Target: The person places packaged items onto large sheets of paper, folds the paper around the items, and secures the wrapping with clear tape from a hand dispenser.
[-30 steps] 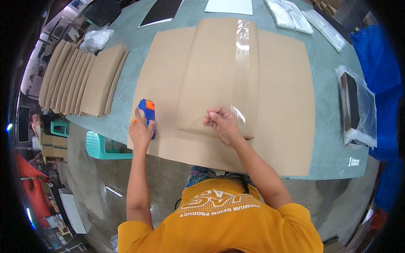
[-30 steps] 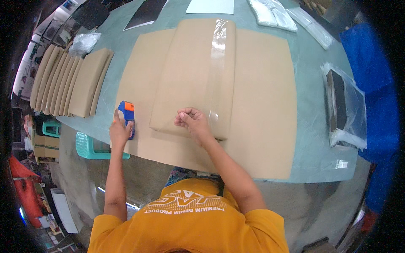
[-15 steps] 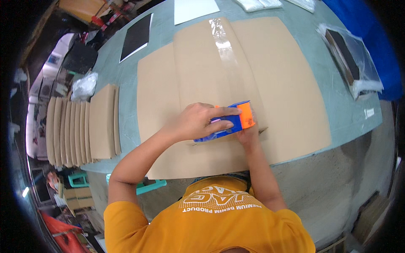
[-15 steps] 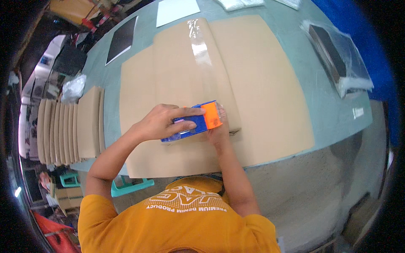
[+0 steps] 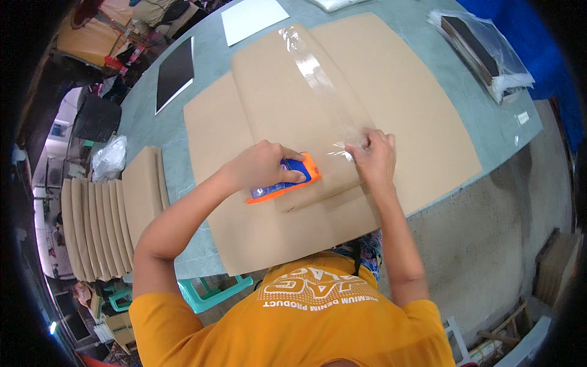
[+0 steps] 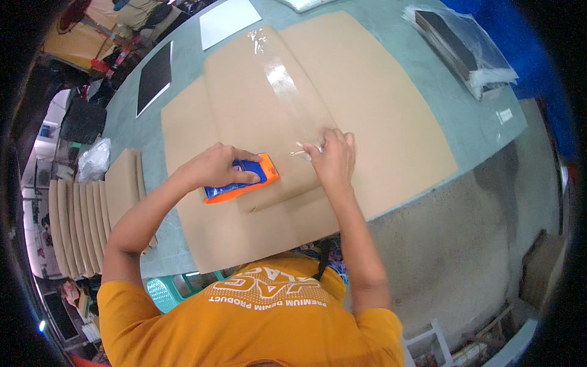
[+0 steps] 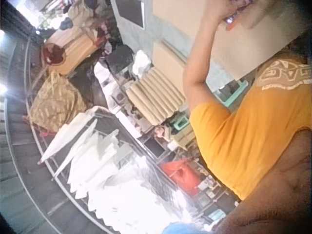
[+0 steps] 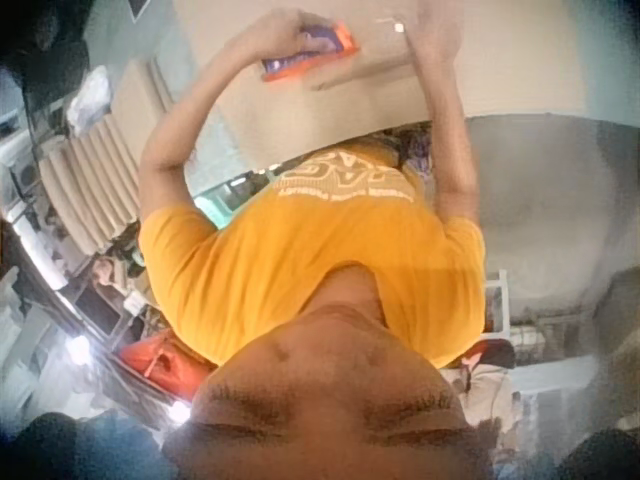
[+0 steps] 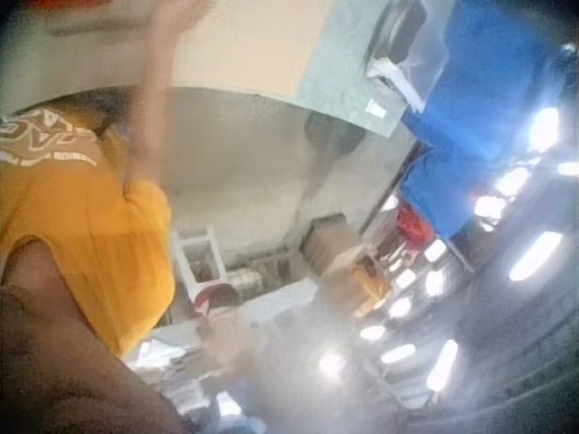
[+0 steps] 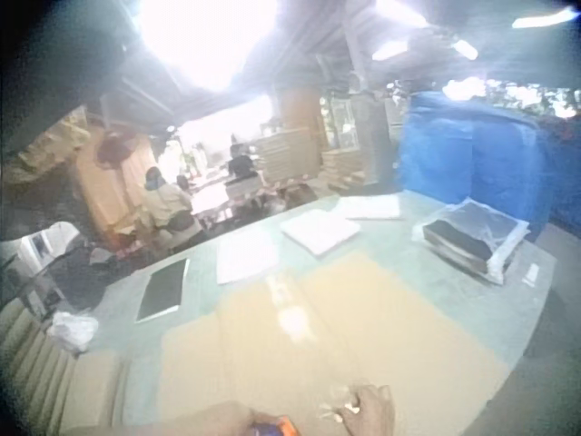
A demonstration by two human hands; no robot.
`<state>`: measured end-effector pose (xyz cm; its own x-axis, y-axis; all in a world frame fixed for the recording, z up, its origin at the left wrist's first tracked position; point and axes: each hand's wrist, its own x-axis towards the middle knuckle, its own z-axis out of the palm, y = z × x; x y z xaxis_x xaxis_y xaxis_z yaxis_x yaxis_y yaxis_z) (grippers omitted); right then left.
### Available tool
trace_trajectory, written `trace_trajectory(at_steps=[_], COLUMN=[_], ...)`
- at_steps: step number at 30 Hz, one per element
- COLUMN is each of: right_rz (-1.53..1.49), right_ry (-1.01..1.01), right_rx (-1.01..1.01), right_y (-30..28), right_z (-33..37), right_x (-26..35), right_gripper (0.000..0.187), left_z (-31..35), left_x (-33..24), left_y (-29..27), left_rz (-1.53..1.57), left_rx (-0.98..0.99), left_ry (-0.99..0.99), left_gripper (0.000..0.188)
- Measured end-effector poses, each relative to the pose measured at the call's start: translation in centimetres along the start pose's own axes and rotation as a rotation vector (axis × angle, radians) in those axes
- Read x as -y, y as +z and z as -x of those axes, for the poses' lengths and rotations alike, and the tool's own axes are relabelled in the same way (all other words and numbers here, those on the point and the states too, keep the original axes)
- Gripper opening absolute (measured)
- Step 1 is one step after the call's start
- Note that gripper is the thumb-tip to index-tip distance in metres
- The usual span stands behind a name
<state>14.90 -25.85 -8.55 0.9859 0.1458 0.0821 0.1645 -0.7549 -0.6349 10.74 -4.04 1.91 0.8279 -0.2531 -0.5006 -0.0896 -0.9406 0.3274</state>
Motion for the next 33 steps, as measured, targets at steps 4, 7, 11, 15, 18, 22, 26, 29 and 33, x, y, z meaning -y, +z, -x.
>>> trace_trajectory(at_steps=[4, 7, 11, 15, 18, 22, 26, 29, 33], right_rz=[0.518, 0.38, 0.334, 0.313, 0.35, 0.377, 0.427, 0.356, 0.423], right_ry=[-0.099, -0.568, -0.754, -0.751, -0.732, -0.716, -0.585, -0.459, -0.33], right_rx=[-0.235, 0.285, 0.341, 0.344, 0.361, 0.35, 0.293, 0.148, 0.114], right_y=[-1.0, 0.8, 1.8, 2.2, 2.2, 2.1, 2.7, 3.3, 3.6], right_z=[-0.4, 1.9, 3.5, 3.8, 4.1, 4.0, 3.7, 1.8, 1.3], right_x=[-0.7, 1.3, 0.6, 1.1, 1.7, 1.3, 1.3, 0.2, 2.0], right_gripper=[0.078, 0.087, 0.09, 0.09, 0.089, 0.087, 0.086, 0.09, 0.095], left_z=[-0.2, 0.3, 1.9, 6.5, 6.3, 0.3, -2.1, -2.0, 7.1], left_x=[0.2, 0.3, 2.5, 5.8, 4.3, -3.4, -4.0, 11.2, 10.7], left_y=[-0.2, -0.1, 1.9, 1.8, 0.9, 0.8, 4.3, 7.2, 2.0], left_rz=[-0.016, -0.074, -0.035, -0.033, -0.245, -0.801, -1.256, -0.817, -0.613], left_rx=[-0.018, 0.029, -0.024, 0.019, 0.199, 0.512, 0.773, 1.236, 0.184], left_ry=[0.052, 0.02, 0.119, 0.057, -0.049, 0.081, 0.203, -0.174, -0.517], left_gripper=[0.051, 0.051, 0.052, 0.05, 0.044, 0.03, 0.031, 0.033, 0.032])
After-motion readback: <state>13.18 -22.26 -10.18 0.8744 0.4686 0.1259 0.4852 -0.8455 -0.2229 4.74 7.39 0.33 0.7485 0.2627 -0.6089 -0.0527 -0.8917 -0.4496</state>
